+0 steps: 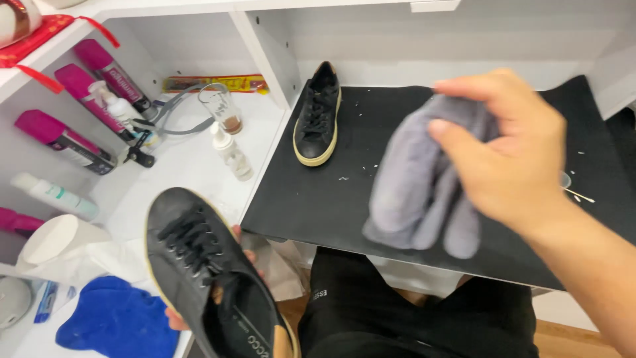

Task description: Cleaning the white rubber sole edge of a black leather sneaker using a cotton swab and cleaning agent, then wiping it with a cloth.

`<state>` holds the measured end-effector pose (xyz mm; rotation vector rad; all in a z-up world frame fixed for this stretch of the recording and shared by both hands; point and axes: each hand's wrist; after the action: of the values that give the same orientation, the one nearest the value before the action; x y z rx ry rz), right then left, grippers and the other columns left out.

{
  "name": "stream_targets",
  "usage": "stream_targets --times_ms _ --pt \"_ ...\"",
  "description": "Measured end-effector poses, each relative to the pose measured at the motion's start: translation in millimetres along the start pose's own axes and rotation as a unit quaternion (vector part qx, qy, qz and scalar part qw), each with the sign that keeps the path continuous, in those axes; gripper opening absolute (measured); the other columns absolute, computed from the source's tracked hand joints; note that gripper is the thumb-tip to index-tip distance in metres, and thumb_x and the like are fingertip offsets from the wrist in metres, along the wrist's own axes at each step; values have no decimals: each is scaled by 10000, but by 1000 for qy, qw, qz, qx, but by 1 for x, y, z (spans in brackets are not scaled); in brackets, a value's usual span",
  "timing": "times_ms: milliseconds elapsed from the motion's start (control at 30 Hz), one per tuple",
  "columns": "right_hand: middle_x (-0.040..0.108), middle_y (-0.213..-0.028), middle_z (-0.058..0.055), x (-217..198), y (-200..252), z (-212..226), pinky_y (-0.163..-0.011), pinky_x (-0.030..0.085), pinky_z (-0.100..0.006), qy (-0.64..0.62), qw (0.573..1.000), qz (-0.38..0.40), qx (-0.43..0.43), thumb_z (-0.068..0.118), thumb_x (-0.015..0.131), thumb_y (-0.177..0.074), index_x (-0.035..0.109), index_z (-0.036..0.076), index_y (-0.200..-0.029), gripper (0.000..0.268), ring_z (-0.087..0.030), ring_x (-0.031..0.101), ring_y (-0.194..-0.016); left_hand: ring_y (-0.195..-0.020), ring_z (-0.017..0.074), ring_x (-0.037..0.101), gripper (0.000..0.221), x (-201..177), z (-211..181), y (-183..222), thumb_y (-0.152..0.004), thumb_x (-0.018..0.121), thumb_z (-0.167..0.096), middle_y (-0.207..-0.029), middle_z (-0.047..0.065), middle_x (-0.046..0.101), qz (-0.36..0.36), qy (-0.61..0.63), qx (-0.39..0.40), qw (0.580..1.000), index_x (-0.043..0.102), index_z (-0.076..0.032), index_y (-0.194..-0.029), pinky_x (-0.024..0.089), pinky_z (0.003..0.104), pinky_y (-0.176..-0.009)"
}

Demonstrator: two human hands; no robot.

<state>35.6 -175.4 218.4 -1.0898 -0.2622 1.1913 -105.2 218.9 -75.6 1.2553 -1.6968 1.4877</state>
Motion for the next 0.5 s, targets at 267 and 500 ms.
stream_targets --times_ms 267,500 --pt "664 -1175 -85 192 -47 41 -907 548 -276 -210 968 121 -67 -2 654 -960 738 49 -1169 231 -193 693 -1030 -1323 443 539 1467 40 -68 -37 -734 900 -629 -1488 274 462 -66 -138 58 987 35 -48 -1766 408 601 -1122" --pt "590 -1304 -96 283 -58 93 -1053 496 -306 -326 898 294 -35 153 660 -933 566 102 -1469 547 -209 628 -1224 -1194 405 586 1437 76 -71 -49 -704 802 -762 -1390 240 522 -244 -257 114 928 105 -75 -1756 457 575 -1042"
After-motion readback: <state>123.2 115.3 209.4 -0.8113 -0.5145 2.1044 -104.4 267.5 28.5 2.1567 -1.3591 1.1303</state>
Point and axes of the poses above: each hand's wrist, its own y-axis away from the middle knuckle, its own x-axis out of the palm, z = x × y
